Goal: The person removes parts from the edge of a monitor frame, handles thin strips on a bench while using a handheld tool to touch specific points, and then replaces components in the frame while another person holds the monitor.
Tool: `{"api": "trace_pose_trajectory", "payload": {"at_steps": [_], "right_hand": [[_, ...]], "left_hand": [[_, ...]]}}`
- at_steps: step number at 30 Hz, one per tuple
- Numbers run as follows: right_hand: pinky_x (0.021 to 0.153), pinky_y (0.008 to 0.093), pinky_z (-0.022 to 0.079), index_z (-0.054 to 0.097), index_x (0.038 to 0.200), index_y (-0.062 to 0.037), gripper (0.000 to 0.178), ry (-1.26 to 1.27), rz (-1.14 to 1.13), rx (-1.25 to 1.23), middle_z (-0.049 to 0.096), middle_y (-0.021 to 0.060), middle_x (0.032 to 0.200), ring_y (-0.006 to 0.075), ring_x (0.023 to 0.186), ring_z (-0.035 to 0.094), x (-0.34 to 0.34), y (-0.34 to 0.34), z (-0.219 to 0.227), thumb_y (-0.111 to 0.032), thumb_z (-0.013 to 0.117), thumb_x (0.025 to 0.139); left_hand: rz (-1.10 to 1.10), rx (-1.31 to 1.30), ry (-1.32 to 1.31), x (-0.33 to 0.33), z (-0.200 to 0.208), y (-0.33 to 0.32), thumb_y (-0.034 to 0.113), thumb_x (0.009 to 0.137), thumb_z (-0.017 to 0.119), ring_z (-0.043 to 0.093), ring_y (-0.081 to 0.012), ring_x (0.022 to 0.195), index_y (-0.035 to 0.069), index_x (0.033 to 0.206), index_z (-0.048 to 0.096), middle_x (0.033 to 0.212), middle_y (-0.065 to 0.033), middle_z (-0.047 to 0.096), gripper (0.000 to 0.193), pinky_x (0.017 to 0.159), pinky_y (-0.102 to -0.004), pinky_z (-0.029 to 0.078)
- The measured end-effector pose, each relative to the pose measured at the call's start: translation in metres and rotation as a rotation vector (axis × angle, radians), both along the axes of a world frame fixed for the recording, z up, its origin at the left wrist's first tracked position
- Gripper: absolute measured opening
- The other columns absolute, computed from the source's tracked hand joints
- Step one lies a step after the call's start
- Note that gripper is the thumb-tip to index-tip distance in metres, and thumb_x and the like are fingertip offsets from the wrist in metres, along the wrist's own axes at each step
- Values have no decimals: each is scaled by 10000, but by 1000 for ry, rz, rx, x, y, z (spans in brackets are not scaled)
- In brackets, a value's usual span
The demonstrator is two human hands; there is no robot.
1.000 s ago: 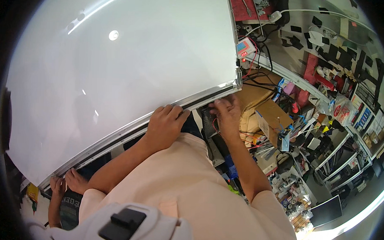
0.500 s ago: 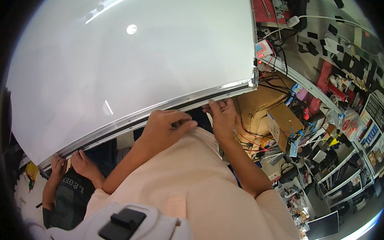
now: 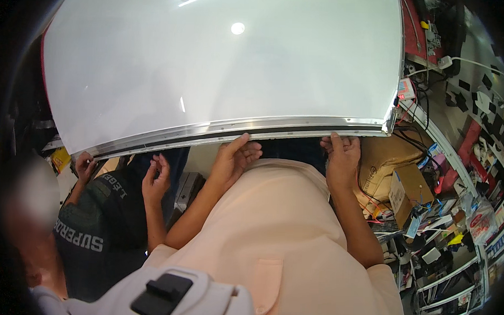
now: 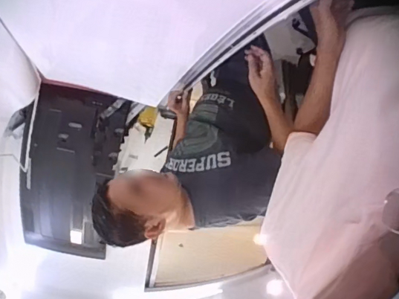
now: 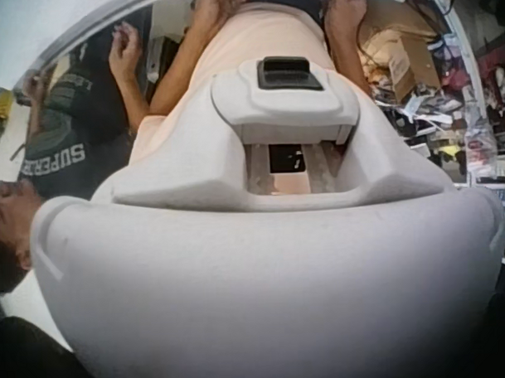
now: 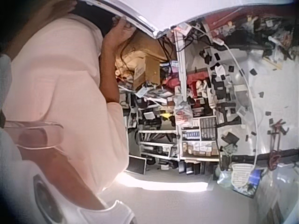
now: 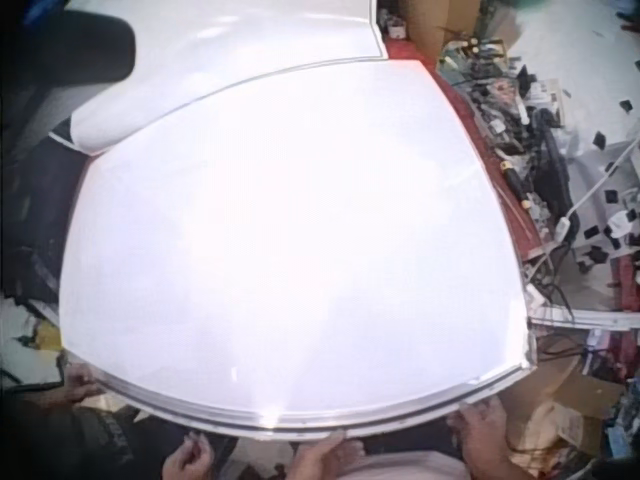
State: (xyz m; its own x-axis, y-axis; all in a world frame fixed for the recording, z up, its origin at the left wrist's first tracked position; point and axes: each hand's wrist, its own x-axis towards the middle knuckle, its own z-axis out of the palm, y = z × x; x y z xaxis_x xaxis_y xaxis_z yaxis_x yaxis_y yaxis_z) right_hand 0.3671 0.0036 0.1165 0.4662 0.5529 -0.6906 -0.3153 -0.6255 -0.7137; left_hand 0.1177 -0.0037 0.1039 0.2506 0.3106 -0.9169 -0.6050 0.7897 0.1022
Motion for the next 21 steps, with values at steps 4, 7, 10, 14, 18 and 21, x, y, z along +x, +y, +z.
{"api": "trace_pose_trajectory", "payload": {"at_steps": [4, 7, 10, 14, 18, 21], "right_hand": [[715, 284, 561, 463, 1097, 31, 195, 22, 25, 33, 610, 105, 928, 155, 783, 633, 1, -3, -1, -34, 565, 944], [728, 290, 562, 455, 1107, 28, 205, 31, 15, 46, 610, 109, 931, 165, 793, 636, 1, -3, 0, -42, 566, 949], [654, 258, 525, 507, 1077, -6, 191, 52, -30, 17, 604, 65, 867, 135, 747, 614, -3, -3, 3, -62, 616, 931], [556, 238, 450, 570, 965, -24, 134, -53, 317, -99, 566, 39, 737, 106, 645, 561, 2, -23, 13, -115, 659, 923], [627, 316, 446, 654, 941, -38, 163, -597, 902, 262, 589, 60, 794, 185, 721, 573, -15, -7, 33, -124, 740, 833], [798, 405, 426, 681, 993, -82, 246, -775, 1206, 520, 610, 62, 947, 275, 911, 556, -27, 14, 28, -85, 747, 757]], "left_hand": [[17, 78, 18, 10, 1, 2, 167, 909, 656, 652, -246, 894, -35, 948, 654, 925, -159, 682, 205, 862, -369, 510], [-6, 125, 54, 13, -2, 1, 134, 899, 664, 656, -237, 901, -45, 954, 654, 930, -154, 683, 188, 866, -366, 519], [16, 141, 62, 17, -1, 3, 105, 888, 669, 660, -228, 887, -55, 942, 658, 929, -150, 684, 169, 858, -359, 531], [7, 130, 88, 17, -5, 0, 93, 884, 665, 664, -224, 867, -53, 919, 663, 917, -145, 685, 150, 846, -353, 539], [5, 108, 91, 19, -3, 2, 93, 880, 654, 661, -221, 852, -40, 908, 664, 899, -140, 681, 136, 839, -349, 536], [10, 82, 64, 19, -6, 3, 102, 876, 645, 648, -220, 849, -39, 909, 660, 901, -138, 672, 145, 834, -346, 526]]}}
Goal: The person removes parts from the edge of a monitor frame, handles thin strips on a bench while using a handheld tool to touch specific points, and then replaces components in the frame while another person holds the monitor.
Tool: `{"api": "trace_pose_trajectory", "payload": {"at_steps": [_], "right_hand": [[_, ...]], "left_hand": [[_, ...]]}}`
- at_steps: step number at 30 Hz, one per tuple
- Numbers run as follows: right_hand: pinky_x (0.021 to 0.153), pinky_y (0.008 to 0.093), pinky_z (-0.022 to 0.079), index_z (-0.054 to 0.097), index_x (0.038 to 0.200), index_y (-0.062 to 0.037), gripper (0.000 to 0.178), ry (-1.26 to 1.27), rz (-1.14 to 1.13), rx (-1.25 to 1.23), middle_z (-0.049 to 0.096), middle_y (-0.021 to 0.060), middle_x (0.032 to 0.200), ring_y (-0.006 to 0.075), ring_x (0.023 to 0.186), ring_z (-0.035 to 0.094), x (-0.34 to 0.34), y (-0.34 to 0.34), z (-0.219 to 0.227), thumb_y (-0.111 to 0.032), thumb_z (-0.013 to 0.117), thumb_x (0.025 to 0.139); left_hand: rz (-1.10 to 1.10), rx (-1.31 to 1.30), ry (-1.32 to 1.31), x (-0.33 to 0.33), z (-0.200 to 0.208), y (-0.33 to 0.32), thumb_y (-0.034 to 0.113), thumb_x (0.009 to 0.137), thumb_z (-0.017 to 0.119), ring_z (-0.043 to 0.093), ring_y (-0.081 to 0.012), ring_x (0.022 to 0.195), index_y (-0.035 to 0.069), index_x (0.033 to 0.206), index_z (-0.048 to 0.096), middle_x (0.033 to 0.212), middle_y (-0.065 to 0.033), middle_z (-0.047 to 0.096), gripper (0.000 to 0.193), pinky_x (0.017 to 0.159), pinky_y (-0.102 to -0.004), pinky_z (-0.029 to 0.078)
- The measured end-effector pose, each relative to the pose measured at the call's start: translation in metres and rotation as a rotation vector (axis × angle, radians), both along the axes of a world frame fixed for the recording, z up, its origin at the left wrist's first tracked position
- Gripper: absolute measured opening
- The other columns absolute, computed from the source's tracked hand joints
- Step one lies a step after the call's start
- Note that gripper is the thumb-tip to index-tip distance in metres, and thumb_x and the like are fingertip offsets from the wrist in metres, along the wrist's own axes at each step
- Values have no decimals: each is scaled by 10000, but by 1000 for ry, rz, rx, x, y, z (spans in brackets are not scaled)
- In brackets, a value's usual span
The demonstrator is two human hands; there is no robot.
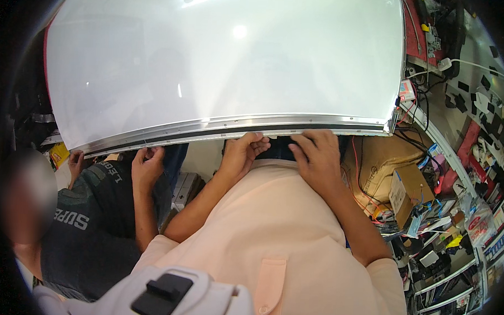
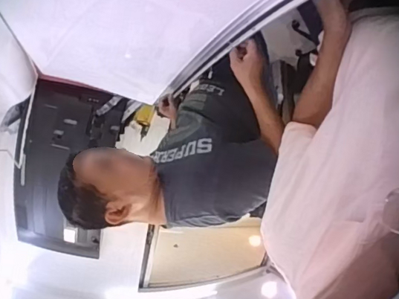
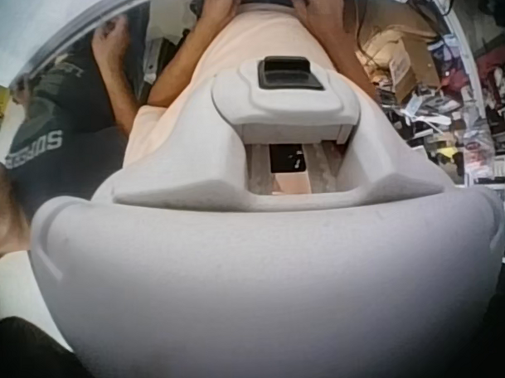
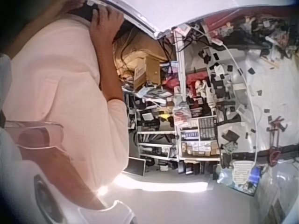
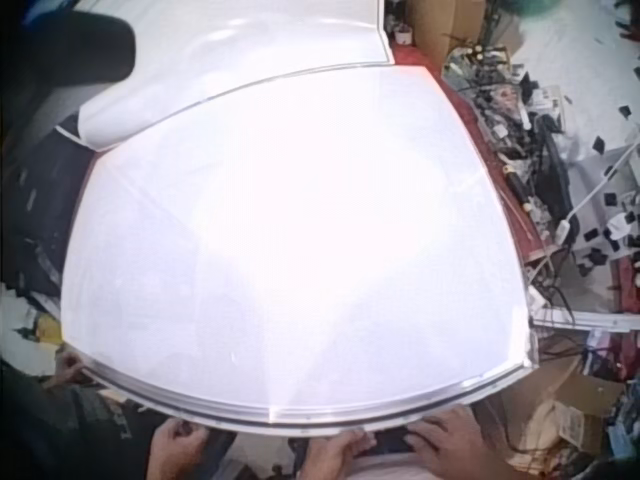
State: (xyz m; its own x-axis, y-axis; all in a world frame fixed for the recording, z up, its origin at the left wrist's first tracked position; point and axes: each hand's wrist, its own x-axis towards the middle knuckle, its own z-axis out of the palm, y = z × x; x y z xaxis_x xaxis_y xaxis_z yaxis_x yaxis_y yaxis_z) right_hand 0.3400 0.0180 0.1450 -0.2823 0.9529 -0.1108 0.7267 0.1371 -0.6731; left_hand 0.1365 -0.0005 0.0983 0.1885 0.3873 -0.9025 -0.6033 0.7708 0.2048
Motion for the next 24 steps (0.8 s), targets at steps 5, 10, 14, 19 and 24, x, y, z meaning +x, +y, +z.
{"api": "trace_pose_trajectory", "payload": {"at_steps": [5, 10, 14, 19, 24], "right_hand": [[812, 395, 414, 682, 971, -88, 204, -48, 197, 16, 608, 40, 944, 246, 919, 550, -21, 14, -12, -50, 680, 771], [804, 393, 415, 673, 952, -65, 223, -62, 267, 28, 607, 37, 943, 237, 891, 545, -23, 15, -18, -9, 639, 739], [784, 393, 434, 666, 949, -53, 233, -36, 269, 12, 597, 49, 925, 244, 876, 546, -24, 16, -21, 15, 631, 729], [771, 397, 450, 651, 969, -48, 264, 22, 242, 19, 587, 68, 910, 260, 865, 545, -22, 13, -24, 26, 640, 716], [768, 398, 452, 635, 965, -42, 235, 50, 263, 4, 578, 82, 909, 279, 857, 549, -21, 17, -24, 20, 649, 739]], "left_hand": [[-2, -31, -35, -1, -2, 1, 111, 875, 638, 633, -219, 864, -44, 928, 651, 916, -137, 655, 164, 835, -345, 511], [39, -30, -31, 1, 1, 1, 112, 880, 639, 634, -220, 865, -43, 929, 652, 913, -139, 659, 163, 834, -342, 509], [53, -28, -15, 3, 1, 2, 88, 863, 643, 649, -209, 819, -46, 925, 658, 885, -134, 675, 148, 790, -319, 527], [63, -20, -16, 4, -2, 3, 79, 855, 644, 652, -198, 782, -51, 912, 659, 862, -130, 679, 143, 761, -309, 535], [51, -17, -2, 5, -4, -1, 86, 860, 633, 653, -204, 790, -59, 911, 653, 867, -136, 677, 155, 767, -313, 534]]}}
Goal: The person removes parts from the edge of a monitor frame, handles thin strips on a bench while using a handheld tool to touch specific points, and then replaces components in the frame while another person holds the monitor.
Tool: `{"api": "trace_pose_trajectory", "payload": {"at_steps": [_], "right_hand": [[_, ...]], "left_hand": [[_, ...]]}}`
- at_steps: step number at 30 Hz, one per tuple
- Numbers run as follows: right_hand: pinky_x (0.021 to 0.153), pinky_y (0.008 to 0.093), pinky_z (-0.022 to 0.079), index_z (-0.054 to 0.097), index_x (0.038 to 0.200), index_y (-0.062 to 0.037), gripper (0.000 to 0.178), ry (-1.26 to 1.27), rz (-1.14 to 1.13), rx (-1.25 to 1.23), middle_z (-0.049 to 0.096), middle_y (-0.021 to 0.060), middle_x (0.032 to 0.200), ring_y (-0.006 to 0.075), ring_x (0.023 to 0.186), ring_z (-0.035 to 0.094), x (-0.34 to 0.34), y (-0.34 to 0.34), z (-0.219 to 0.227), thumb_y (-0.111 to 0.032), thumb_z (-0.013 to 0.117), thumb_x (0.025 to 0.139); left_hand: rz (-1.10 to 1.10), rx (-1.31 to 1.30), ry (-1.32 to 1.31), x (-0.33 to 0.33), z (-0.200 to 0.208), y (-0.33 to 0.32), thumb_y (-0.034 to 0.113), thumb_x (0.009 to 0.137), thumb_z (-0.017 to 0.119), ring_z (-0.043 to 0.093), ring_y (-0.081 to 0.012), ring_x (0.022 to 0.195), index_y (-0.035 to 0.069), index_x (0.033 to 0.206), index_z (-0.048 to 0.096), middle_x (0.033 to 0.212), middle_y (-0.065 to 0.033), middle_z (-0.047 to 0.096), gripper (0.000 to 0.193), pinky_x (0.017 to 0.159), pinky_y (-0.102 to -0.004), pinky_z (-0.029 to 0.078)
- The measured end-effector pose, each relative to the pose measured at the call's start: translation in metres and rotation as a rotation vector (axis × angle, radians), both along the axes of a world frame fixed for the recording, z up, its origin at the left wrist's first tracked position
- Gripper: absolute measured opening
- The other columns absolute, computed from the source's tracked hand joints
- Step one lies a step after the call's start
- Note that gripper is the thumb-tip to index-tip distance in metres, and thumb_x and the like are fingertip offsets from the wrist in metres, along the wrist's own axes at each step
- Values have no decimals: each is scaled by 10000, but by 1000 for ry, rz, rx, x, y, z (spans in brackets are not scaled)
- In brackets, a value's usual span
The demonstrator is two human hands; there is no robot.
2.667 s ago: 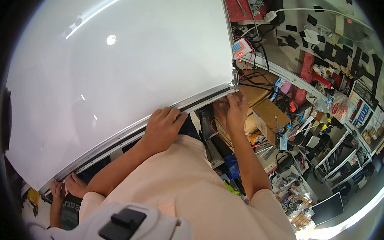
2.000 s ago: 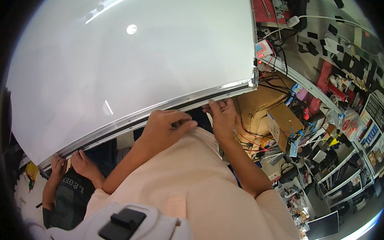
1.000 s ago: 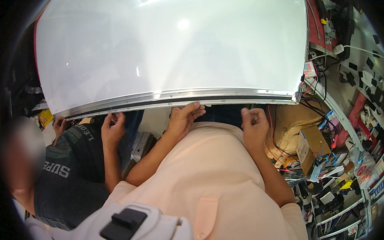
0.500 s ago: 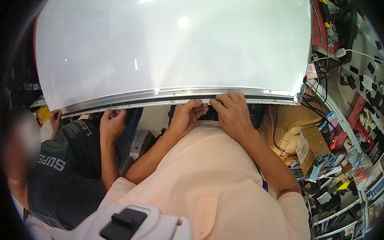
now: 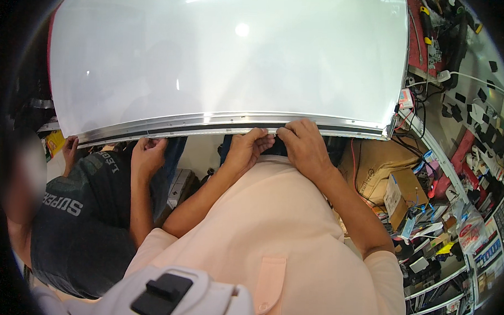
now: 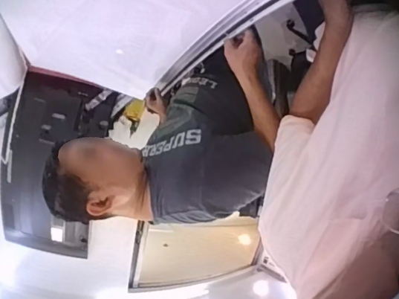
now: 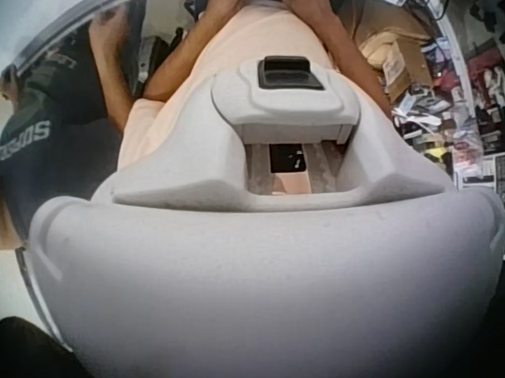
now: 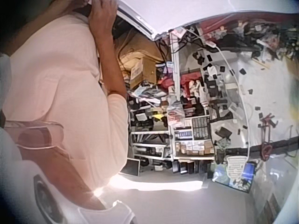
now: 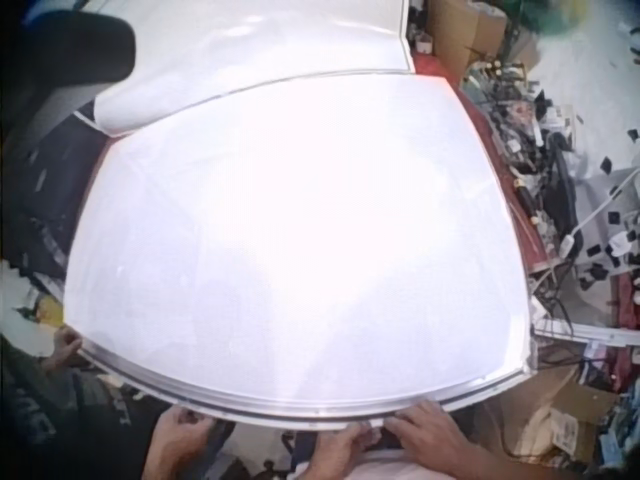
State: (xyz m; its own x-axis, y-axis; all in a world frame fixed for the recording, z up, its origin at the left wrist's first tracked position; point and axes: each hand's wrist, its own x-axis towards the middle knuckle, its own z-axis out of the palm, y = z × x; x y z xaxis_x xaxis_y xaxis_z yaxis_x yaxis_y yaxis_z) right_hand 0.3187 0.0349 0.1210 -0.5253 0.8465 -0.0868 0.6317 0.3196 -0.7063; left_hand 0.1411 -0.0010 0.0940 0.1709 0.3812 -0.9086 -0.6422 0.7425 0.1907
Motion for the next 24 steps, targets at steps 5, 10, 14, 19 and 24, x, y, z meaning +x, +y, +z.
{"api": "trace_pose_trajectory", "payload": {"at_steps": [5, 10, 14, 19, 24], "right_hand": [[775, 406, 460, 619, 959, -22, 154, 71, -17, -68, 580, 106, 904, 304, 862, 557, 1, 9, 9, -3, 631, 807], [757, 424, 491, 625, 917, 1, 98, -8, 155, -161, 603, 145, 872, 321, 857, 602, 6, 31, 13, -33, 602, 828], [750, 437, 514, 649, 859, 2, 99, -177, 367, -208, 631, 163, 856, 331, 843, 640, 2, 55, 18, -57, 576, 828], [724, 443, 526, 668, 815, -9, 115, -278, 590, -131, 653, 165, 781, 345, 786, 658, -7, 73, 8, -91, 588, 825], [676, 441, 528, 686, 751, -21, 138, -328, 725, -99, 655, 171, 710, 348, 723, 658, -22, 86, 15, -139, 649, 811]], "left_hand": [[-18, 105, -82, -7, 2, -5, 122, 891, 583, 643, -225, 895, -51, 973, 641, 949, -153, 674, 200, 842, -344, 509], [-66, 170, -23, -9, 2, -9, 121, 902, 569, 651, -214, 896, -48, 1003, 645, 973, -144, 685, 212, 832, -332, 513], [-116, 214, 73, -7, -2, -12, 119, 913, 555, 664, -200, 856, -45, 996, 654, 960, -135, 695, 209, 791, -308, 522], [-94, 243, 133, -4, 0, -12, 116, 892, 566, 665, -182, 830, -48, 977, 661, 957, -149, 695, 208, 753, -282, 524], [-91, 283, 156, -2, -5, -16, 123, 898, 560, 667, -182, 838, -53, 999, 655, 958, -150, 694, 224, 758, -277, 522]]}}
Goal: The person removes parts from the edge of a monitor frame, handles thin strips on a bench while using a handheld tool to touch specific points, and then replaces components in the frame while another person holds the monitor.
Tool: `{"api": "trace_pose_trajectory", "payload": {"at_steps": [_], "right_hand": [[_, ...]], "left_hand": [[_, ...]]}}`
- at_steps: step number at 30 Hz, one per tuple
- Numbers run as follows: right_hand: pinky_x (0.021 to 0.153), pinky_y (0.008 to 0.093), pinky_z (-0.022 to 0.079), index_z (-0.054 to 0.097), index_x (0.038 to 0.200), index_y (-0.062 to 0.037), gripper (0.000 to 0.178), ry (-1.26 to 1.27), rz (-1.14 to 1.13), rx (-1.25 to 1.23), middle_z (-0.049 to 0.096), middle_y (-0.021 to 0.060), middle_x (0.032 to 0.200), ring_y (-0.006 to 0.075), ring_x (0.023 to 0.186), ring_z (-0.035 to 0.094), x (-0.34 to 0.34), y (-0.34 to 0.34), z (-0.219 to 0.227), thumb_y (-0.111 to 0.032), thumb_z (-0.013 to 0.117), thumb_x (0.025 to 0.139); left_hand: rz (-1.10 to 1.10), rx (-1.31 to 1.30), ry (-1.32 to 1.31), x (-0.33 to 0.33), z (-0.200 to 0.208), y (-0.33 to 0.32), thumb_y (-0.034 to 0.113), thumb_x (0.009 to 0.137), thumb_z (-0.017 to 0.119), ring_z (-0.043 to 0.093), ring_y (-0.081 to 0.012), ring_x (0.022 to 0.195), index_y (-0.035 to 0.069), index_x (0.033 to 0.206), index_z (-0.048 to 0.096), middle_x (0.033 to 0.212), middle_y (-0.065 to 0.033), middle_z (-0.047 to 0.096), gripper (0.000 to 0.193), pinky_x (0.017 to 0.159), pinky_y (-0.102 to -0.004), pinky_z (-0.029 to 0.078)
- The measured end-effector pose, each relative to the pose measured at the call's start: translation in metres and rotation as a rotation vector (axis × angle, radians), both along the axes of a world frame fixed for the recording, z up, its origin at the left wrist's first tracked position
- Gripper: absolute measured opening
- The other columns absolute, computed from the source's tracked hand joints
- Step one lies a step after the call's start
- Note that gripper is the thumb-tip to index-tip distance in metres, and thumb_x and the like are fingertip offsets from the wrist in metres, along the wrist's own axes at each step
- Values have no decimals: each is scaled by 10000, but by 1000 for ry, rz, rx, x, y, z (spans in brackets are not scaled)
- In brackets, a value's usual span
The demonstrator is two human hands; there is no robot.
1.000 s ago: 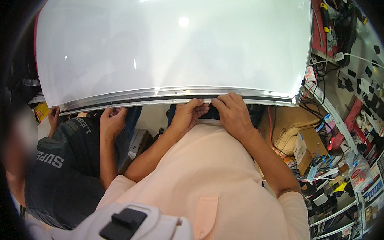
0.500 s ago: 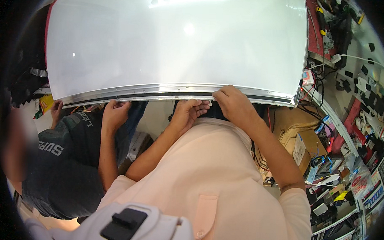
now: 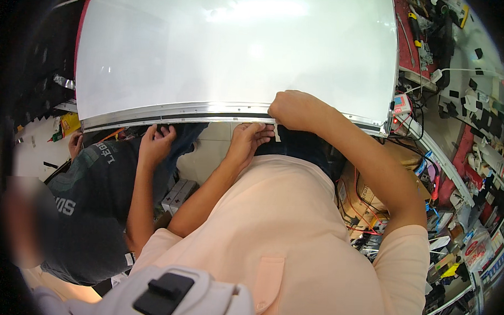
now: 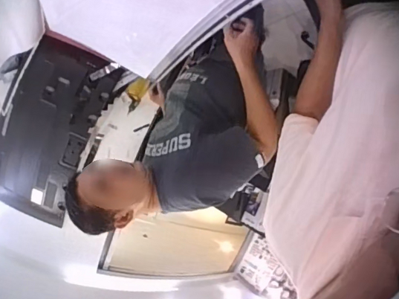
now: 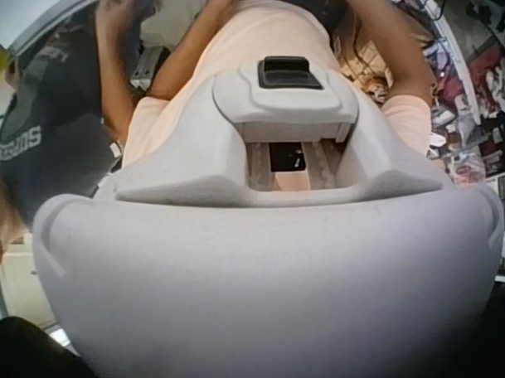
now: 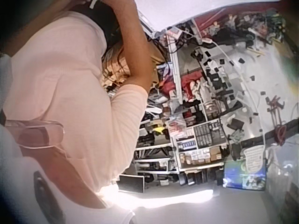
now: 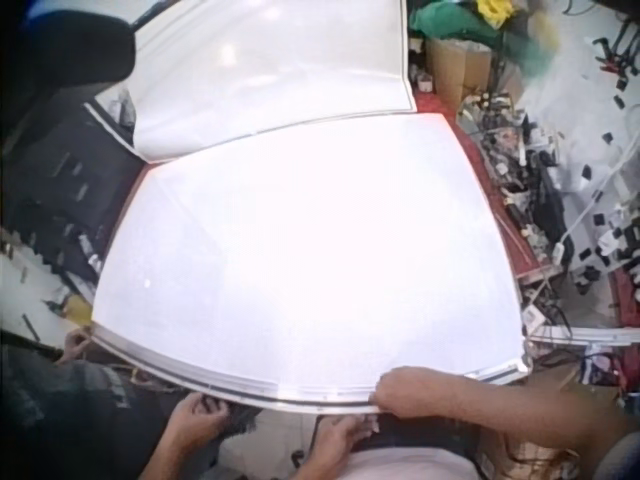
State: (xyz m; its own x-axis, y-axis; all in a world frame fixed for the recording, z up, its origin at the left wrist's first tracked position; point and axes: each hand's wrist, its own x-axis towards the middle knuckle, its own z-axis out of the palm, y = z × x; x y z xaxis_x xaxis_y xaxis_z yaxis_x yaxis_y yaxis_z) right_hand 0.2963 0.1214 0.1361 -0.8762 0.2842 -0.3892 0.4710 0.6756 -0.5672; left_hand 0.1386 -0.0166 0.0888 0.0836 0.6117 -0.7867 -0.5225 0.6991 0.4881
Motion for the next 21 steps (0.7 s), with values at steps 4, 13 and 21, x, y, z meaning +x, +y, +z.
{"api": "trace_pose_trajectory", "payload": {"at_steps": [4, 13, 21], "right_hand": [[662, 435, 536, 705, 728, -33, 124, -56, 30, -57, 665, 182, 713, 349, 715, 664, -10, 7, 4, -136, 670, 788], [649, 438, 538, 714, 738, -36, 108, -79, 85, -59, 663, 187, 709, 349, 698, 666, -15, 12, 3, -131, 678, 773], [637, 439, 545, 700, 703, -15, 133, -37, 152, 39, 653, 201, 681, 354, 669, 667, -15, 9, 0, -130, 669, 761]], "left_hand": [[-3, 19, 21, 1, 0, -1, 138, 916, 558, 672, -200, 874, -51, 1015, 651, 968, -148, 696, 232, 783, -304, 520], [-3, 48, 81, 6, -3, -1, 140, 922, 570, 691, -211, 884, -49, 1008, 648, 948, -152, 707, 223, 768, -298, 529], [-1, 37, 122, 9, -3, 0, 131, 919, 563, 687, -215, 879, -56, 1008, 651, 943, -161, 703, 225, 778, -302, 523]]}}
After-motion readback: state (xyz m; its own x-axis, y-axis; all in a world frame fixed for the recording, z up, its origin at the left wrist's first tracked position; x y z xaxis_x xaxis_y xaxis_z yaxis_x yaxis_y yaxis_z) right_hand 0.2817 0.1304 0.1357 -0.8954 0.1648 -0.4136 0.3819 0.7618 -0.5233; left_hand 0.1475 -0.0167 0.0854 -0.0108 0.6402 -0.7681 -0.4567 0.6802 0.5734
